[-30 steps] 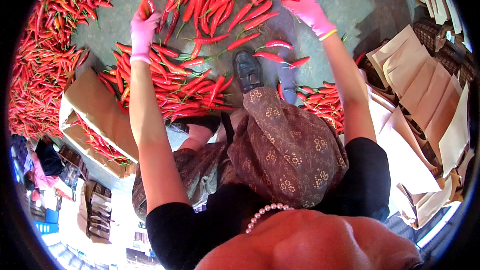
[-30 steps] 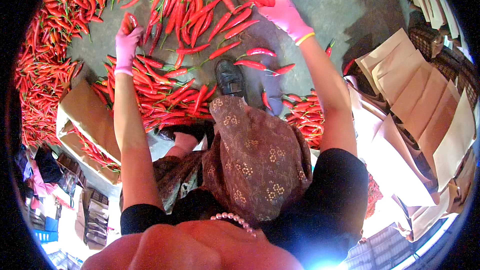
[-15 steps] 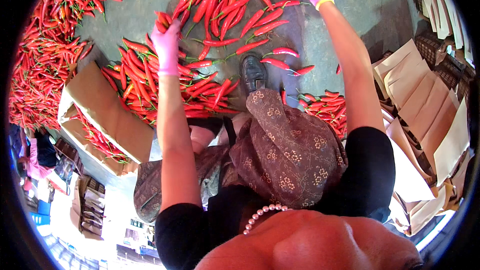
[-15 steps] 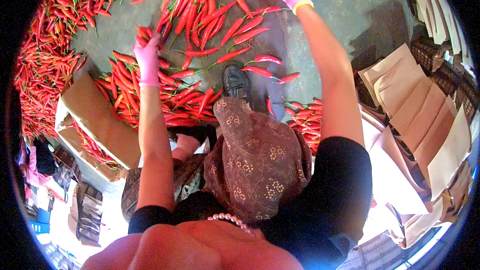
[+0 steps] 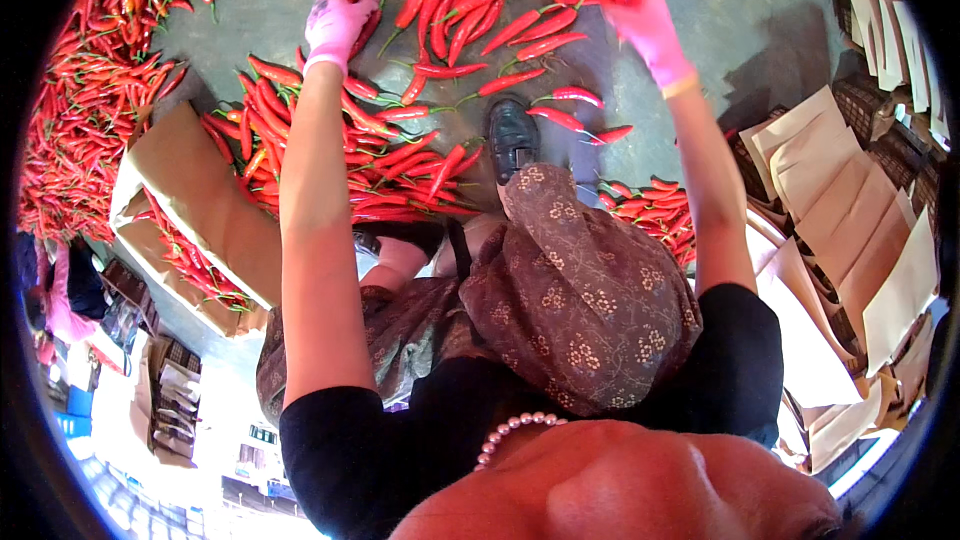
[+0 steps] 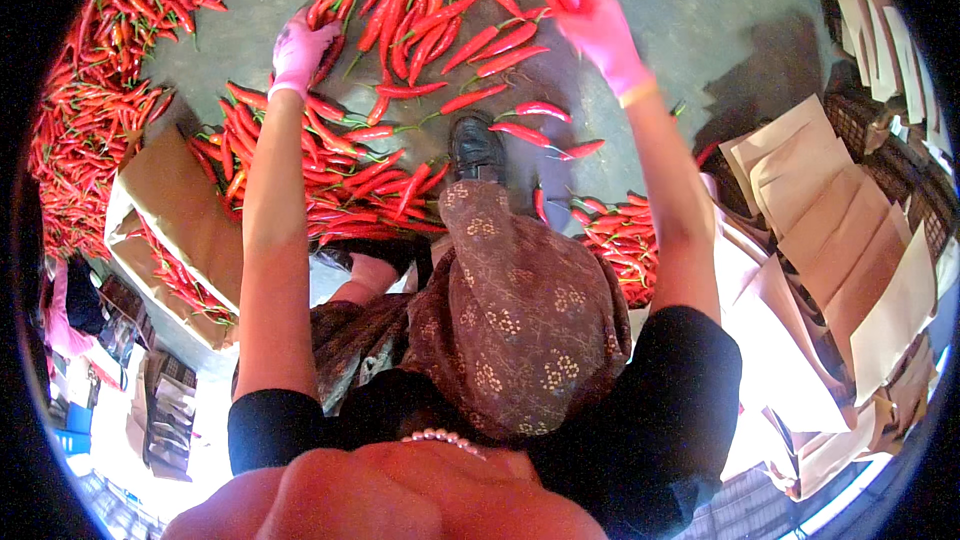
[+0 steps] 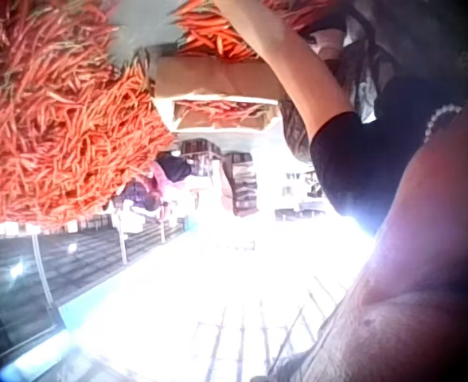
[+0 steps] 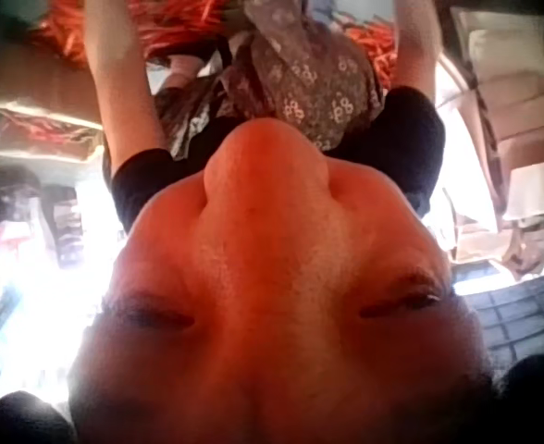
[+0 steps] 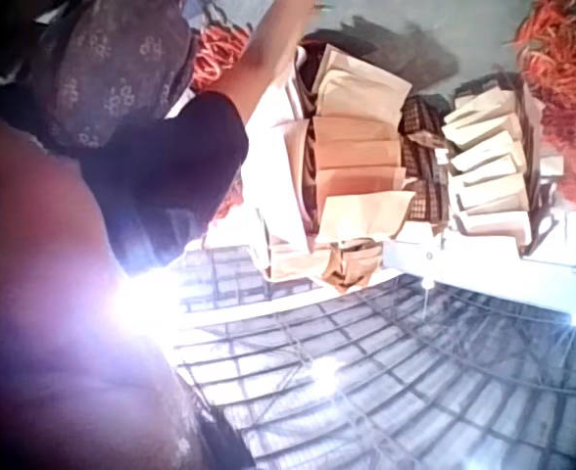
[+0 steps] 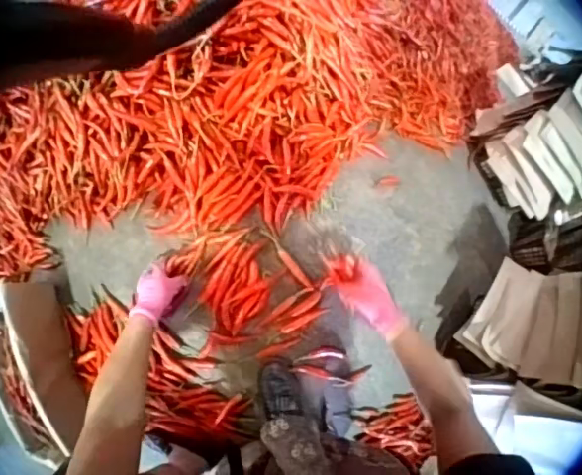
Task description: The person sits on the floor and sorts red chilies by hand, selecting them from a large pile and placing them into a cardboard box.
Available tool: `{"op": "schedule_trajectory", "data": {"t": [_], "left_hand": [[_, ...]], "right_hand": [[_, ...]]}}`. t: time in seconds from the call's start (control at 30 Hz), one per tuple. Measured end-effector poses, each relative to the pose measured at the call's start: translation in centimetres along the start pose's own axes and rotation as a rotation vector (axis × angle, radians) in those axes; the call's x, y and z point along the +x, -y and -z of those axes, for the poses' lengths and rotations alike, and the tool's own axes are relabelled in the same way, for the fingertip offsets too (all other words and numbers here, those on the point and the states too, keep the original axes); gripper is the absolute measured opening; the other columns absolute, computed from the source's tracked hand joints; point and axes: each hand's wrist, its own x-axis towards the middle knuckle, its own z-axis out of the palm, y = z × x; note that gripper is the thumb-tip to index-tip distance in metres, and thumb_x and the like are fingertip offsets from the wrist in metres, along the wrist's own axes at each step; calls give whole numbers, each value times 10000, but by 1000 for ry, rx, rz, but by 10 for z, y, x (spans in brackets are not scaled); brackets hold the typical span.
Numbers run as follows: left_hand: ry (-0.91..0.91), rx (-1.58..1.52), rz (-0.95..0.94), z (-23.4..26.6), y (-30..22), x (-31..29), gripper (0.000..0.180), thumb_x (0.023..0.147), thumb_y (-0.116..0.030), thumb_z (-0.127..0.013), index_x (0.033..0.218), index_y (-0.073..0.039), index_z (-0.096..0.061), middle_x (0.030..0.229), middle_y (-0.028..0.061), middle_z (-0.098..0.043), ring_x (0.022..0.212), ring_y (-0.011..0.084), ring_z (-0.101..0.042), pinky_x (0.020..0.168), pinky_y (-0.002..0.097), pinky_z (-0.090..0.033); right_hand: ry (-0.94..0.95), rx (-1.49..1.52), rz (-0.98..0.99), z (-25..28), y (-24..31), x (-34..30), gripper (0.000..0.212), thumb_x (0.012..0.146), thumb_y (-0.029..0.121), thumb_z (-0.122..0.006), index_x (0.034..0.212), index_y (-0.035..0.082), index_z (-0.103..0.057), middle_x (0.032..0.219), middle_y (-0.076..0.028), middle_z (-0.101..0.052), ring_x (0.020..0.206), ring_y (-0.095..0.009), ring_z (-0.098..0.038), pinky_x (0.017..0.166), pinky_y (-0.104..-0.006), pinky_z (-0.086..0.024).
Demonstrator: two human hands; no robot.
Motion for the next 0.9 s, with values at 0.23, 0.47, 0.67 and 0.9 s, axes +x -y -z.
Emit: {"op": "schedule_trajectory", "data": {"t": [0.23, 0.47, 0.67, 0.9], "left_hand": [[-186, 147, -90, -21, 3, -9, 538, 744, -400, -719, 1201, -129, -638, 1077, 183, -674, 1067, 348, -621, 919, 428, -489], [-314, -353, -208, -30, 22, 14, 389, 786, -332, -687, 1102, -105, -681, 1074, 199, -667, 1033, 356, -626, 916, 417, -478], [-26, -400, -144, -61, -56, -7, 897, 700, -526, -769, 1380, -21, -472, 1295, 208, -588, 1209, 344, -559, 1048, 404, -405], [197, -740, -157, -50, -81, -15, 829, 716, -384, -824, 1339, 38, -475, 1230, 182, -624, 1113, 265, -617, 971, 374, -478]], "right_hand": [[-238, 429, -420, -105, -96, -197, 288, 762, 36, -685, 1034, 68, -595, 872, 13, -600, 768, -100, -568, 629, -292, -466], [-264, 246, -267, -112, -66, -76, 353, 755, 87, -702, 1088, 36, -598, 819, -5, -628, 655, -97, -572, 543, -278, -448], [-307, 373, 91, -142, -28, 1, 464, 726, 95, -752, 1157, 29, -595, 949, -47, -672, 783, -137, -626, 715, -296, -516], [-22, 604, 115, -167, 13, 26, 561, 740, 26, -768, 1253, 33, -541, 1116, -55, -661, 973, -169, -636, 862, -334, -518]]}}
